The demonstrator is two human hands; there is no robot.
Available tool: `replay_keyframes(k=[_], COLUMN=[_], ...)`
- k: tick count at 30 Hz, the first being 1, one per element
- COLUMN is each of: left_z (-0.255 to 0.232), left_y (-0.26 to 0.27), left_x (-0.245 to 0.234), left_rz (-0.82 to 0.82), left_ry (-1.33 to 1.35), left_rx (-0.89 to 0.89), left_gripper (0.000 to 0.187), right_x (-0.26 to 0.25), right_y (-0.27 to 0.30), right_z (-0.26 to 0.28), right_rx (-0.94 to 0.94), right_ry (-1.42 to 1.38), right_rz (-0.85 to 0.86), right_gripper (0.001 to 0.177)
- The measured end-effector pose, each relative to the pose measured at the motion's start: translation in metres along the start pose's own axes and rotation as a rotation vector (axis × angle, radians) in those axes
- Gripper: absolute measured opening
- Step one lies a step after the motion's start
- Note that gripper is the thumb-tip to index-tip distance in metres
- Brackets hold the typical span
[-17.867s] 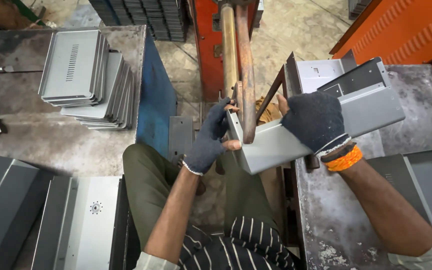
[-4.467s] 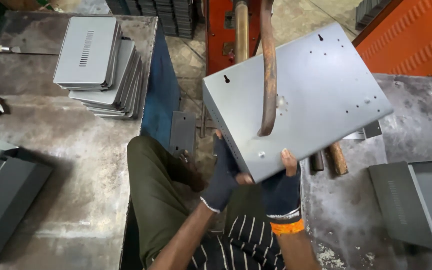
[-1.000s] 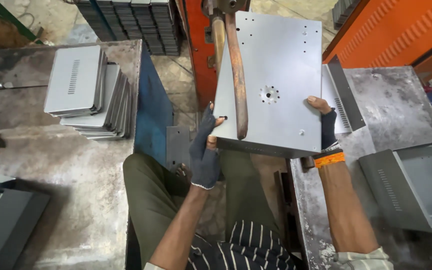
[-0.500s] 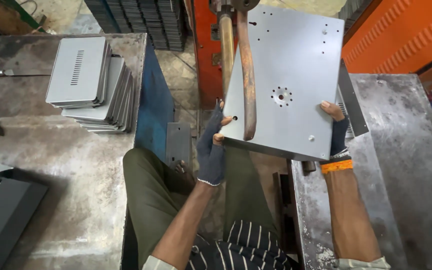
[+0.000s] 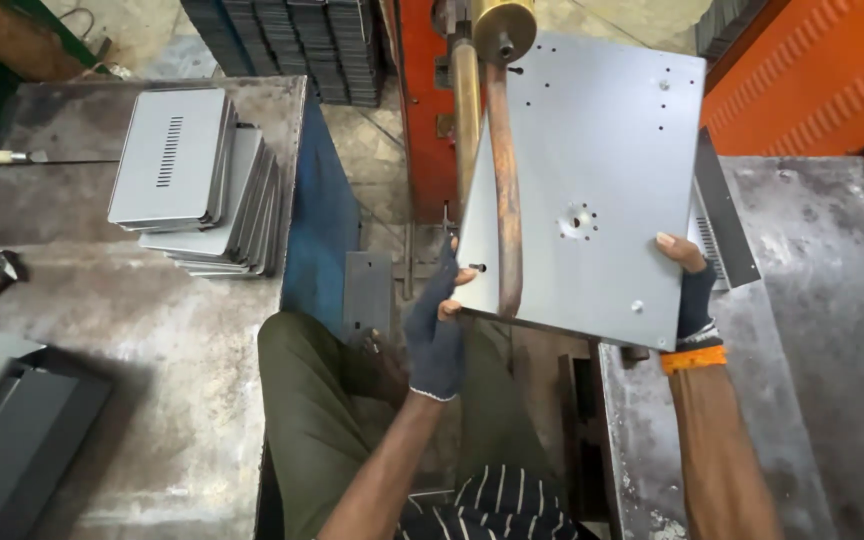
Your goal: Assembling metal boxes using a manual spot welding machine and a hammer.
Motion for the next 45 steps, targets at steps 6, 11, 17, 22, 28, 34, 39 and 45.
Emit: replay_keyframes(k=[6,11,17,22,28,34,39,45], left_z=[-0.004,-0.016,0.000,0.003,0.006,0.024,0.046,0.052], left_y=[0.005,0.005,0.008,0.012,0.010,0.002,-0.005,-0.008], left_x=[0.004,0.019,0.023,0.025,0.016,-0.009,-0.028,-0.055], left_rz=[0.007,0.133,0.213,0.217,0.134,0.083,0.084,0.079], left_ry=[-0.059,-0.122,-0.072,0.039,-0.048,0.089,0.206,0.164], left_rx=[-0.044,0.031,-0.042,-0.004,-0.043,-0.127,-0.229,-0.159], left_gripper=[0.048,0.054,0.064,0.059,0.062,0.080,0.076,0.072], right_x=[0.050,-0.016,-0.041,-0.016,-0.023,-0.093,0.073,0.044], right_y=[0.008,-0.032,-0.049,-0.030,-0.039,-0.053,0.012,-0.005], right_z=[0.040,0.022,0.012,0.026,0.008,-0.060,0.045,-0.018], right_rx=[-0.019,0.034,0.070,0.071,0.146,-0.098,0.106,0.061], right_ry=[-0.150,-0.124,-0.059,-0.113,-0.071,-0.177,-0.200,-0.050], right_rz=[0.121,0.160,0.140,0.203,0.158,0.063,0.089,0.027], right_gripper=[0.068,0.070,0.070,0.071,0.071,0.041,0.054,0.072])
Point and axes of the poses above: each hand's wrist, its own y-axis away from the middle knuckle, its own x-axis out of the palm, z = x × y, the point moved 2 cm from there along -y, towards the middle knuckle, and after that the axes turned 10 degrees about -x, right-handed, at the moved point
